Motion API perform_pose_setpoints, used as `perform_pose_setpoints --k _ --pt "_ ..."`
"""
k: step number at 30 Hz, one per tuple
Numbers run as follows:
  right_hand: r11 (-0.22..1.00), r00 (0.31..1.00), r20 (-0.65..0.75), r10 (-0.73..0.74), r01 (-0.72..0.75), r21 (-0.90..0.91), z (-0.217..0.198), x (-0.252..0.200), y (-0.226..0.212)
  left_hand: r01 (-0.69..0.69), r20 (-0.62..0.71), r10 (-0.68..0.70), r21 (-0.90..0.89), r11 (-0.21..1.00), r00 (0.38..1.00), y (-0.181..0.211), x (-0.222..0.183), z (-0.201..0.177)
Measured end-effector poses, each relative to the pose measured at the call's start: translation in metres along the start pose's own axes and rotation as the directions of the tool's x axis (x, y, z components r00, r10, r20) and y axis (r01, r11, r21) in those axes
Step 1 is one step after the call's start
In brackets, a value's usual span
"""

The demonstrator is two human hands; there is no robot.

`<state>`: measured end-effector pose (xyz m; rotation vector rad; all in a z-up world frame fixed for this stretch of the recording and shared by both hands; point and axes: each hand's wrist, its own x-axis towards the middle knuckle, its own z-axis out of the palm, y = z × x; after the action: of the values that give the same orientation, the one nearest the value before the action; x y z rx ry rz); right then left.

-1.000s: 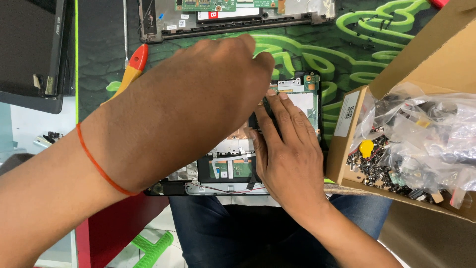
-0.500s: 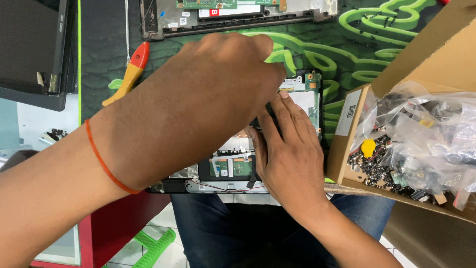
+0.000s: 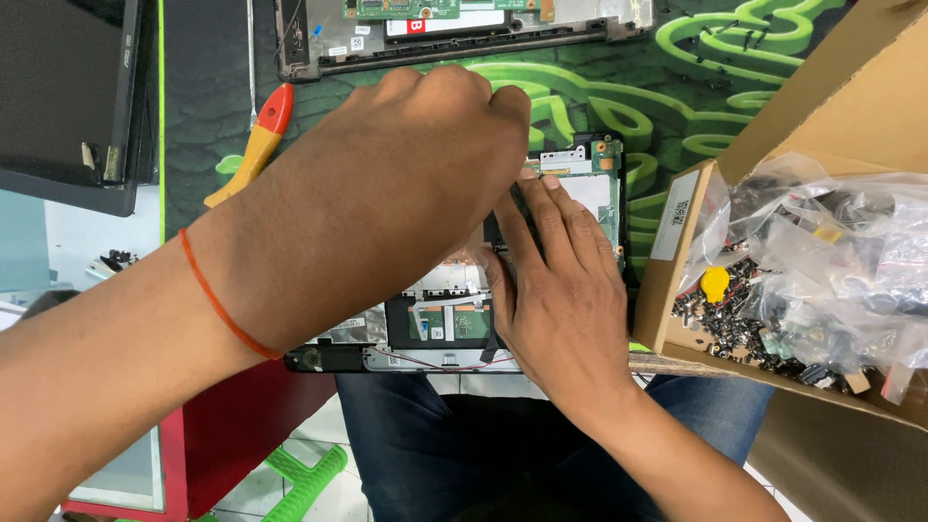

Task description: Repairing a laptop by screwing components onto the motherboard and managing internal ribbon cables.

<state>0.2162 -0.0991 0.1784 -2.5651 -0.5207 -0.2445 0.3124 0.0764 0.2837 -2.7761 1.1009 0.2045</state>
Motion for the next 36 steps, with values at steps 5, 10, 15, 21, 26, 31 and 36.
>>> perform_pose_setpoints --k 5,10,15,21,26,31,36 --pt "1.000 1.000 -0.020 -0.013 0.012 -0.017 0.001 0.001 -0.001 -0.029 0.069 0.042 -0.178 0.984 0.997 0.004 0.005 -0.016" --pt "0.999 1.000 -0.023 -0.009 0.008 -0.036 0.001 0.001 0.000 -0.047 0.084 0.069 -0.238 0.970 0.994 -0.003 0.006 -0.012" --pt "0.999 1.000 -0.005 -0.013 0.013 -0.038 0.000 0.000 0.000 -0.089 -0.040 0.089 0.005 0.996 0.995 -0.009 -0.001 -0.003" --pt "0.999 1.000 -0.004 -0.021 0.021 -0.042 -0.002 0.002 0.000 0.172 0.052 -0.169 -0.050 0.984 0.984 0.001 0.011 -0.009" --pt "0.999 1.000 -0.009 -0.023 0.023 -0.042 -0.001 0.003 0.001 -0.037 -0.007 0.036 -0.120 0.992 0.999 -0.008 0.005 -0.022" --pt "0.999 1.000 0.003 -0.018 0.018 -0.048 0.001 0.000 0.003 0.153 0.100 -0.148 -0.050 0.987 0.984 -0.008 0.004 -0.016" --pt "0.999 0.999 -0.014 -0.029 0.029 -0.034 -0.001 0.002 0.002 -0.022 0.083 0.053 -0.338 0.941 0.995 -0.008 0.011 -0.027"
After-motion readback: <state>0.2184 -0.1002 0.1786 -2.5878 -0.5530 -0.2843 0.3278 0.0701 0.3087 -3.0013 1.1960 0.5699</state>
